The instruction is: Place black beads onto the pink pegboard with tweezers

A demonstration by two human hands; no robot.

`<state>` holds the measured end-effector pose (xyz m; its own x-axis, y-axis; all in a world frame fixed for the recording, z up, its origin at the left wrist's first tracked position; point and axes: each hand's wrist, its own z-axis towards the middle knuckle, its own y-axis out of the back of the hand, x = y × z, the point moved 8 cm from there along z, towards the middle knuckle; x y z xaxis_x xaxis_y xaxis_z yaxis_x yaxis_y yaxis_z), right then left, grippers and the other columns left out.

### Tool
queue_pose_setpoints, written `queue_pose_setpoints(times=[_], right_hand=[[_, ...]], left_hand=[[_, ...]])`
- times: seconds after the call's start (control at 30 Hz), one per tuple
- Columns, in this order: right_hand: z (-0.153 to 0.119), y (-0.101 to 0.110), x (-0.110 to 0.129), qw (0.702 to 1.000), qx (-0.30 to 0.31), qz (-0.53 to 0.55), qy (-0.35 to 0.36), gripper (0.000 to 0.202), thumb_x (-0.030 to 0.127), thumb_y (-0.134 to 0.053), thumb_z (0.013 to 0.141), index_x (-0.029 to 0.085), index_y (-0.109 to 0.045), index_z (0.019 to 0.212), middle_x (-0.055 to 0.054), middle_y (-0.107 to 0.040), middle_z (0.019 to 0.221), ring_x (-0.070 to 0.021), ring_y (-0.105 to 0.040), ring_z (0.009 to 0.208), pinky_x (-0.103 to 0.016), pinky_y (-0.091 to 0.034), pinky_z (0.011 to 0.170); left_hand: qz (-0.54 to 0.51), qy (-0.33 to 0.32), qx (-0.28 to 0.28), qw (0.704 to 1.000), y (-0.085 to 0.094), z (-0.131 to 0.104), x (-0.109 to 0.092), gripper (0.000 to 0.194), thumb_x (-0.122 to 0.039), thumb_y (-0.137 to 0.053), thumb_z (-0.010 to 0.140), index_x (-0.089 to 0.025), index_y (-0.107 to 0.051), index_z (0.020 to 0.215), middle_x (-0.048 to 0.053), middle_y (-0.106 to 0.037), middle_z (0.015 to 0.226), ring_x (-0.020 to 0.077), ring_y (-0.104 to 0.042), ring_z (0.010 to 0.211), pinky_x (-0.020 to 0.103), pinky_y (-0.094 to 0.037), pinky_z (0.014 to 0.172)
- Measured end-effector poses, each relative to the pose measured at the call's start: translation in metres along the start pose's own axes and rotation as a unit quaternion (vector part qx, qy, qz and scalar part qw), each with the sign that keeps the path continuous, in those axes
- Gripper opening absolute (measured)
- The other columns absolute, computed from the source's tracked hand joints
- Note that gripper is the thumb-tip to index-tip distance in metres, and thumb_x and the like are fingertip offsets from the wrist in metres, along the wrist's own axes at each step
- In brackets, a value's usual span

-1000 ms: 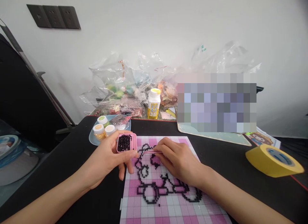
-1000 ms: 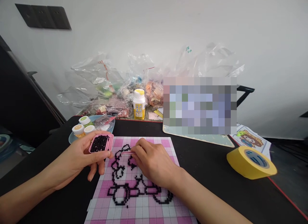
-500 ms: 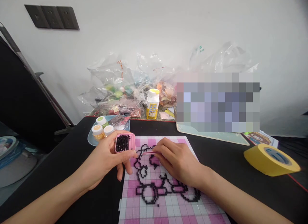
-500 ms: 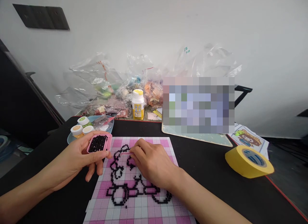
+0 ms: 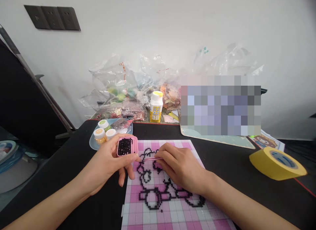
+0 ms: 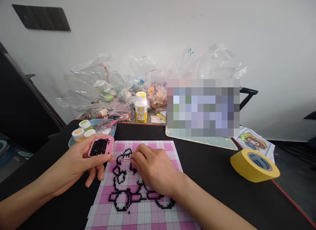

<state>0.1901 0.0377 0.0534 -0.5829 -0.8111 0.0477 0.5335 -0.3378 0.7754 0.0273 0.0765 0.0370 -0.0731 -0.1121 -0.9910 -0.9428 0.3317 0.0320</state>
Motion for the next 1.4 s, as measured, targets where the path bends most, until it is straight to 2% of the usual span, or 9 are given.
queue_pose_setpoints(times=[0.17, 0.53, 0.7, 0.9, 1.03, 1.23, 1.4], right_hand=[[0.0, 0.0, -0.001, 1.0, 0.001, -0.005, -0.003, 0.023, 0.019, -0.039, 0.106, 0.015, -0.06, 0.097, -0.005, -0.065, 0.084, -0.0135, -0.059, 0.067, -0.025, -0.043, 0.051], [-0.001, 0.001, -0.003, 1.0, 0.0, -0.005, -0.007, 0.021, 0.018, -0.041, 0.105, 0.015, -0.061, 0.098, -0.006, -0.066, 0.085, -0.0138, -0.06, 0.068, -0.024, -0.045, 0.052], [0.001, 0.006, 0.0, 1.0, -0.024, -0.006, -0.006, 0.019, 0.017, -0.041, 0.105, 0.016, -0.06, 0.099, -0.005, -0.066, 0.086, -0.0131, -0.061, 0.068, -0.024, -0.044, 0.051], [0.002, 0.012, 0.003, 0.999, -0.044, -0.009, 0.0, 0.017, 0.016, -0.043, 0.104, 0.016, -0.059, 0.1, -0.005, -0.066, 0.085, -0.0123, -0.06, 0.068, -0.023, -0.042, 0.051], [0.002, 0.018, 0.003, 0.997, -0.07, -0.011, -0.003, 0.015, 0.015, -0.044, 0.104, 0.015, -0.058, 0.1, -0.005, -0.066, 0.084, -0.0125, -0.061, 0.068, -0.023, -0.044, 0.051], [0.001, 0.024, -0.001, 0.994, -0.097, -0.035, -0.027, 0.014, 0.016, -0.046, 0.104, 0.015, -0.06, 0.1, -0.005, -0.067, 0.085, -0.0115, -0.062, 0.065, -0.023, -0.041, 0.048], [-0.001, 0.02, -0.011, 0.994, -0.082, -0.049, -0.051, 0.016, 0.018, -0.046, 0.104, 0.015, -0.061, 0.1, -0.005, -0.067, 0.085, -0.011, -0.062, 0.064, -0.022, -0.041, 0.05]], left_hand=[[0.0, -0.005, -0.007, 1.0, 0.002, 0.0, 0.001, 0.05, -0.034, -0.084, 0.08, -0.019, -0.054, 0.116, -0.004, -0.068, 0.071, 0.015, -0.069, 0.048, 0.016, -0.049, 0.03], [0.008, -0.008, -0.013, 1.0, 0.004, 0.0, 0.001, 0.047, -0.035, -0.082, 0.083, -0.018, -0.053, 0.116, -0.004, -0.068, 0.067, 0.013, -0.065, 0.045, 0.016, -0.049, 0.032], [-0.007, -0.023, -0.02, 1.0, 0.007, -0.001, -0.001, 0.048, -0.036, -0.082, 0.083, -0.018, -0.053, 0.117, 0.001, -0.074, 0.078, 0.0136, -0.068, 0.049, 0.015, -0.049, 0.033], [-0.005, -0.022, -0.037, 0.999, 0.012, -0.001, -0.001, 0.043, -0.035, -0.081, 0.084, -0.018, -0.054, 0.113, 0.002, -0.075, 0.082, 0.0125, -0.068, 0.048, 0.015, -0.049, 0.033], [-0.006, -0.021, -0.035, 0.999, 0.01, 0.0, 0.0, 0.041, -0.035, -0.081, 0.084, -0.018, -0.054, 0.11, 0.001, -0.074, 0.08, 0.0121, -0.068, 0.048, 0.014, -0.049, 0.033], [-0.006, -0.006, -0.004, 1.0, 0.005, 0.001, 0.002, 0.051, -0.034, -0.082, 0.083, -0.019, -0.049, 0.119, -0.001, -0.073, 0.074, 0.0134, -0.068, 0.048, 0.015, -0.05, 0.033], [-0.002, -0.01, -0.004, 1.0, 0.005, 0.002, 0.001, 0.049, -0.037, -0.081, 0.083, -0.018, -0.05, 0.117, 0.0, -0.074, 0.075, 0.0131, -0.068, 0.048, 0.013, -0.048, 0.032]])
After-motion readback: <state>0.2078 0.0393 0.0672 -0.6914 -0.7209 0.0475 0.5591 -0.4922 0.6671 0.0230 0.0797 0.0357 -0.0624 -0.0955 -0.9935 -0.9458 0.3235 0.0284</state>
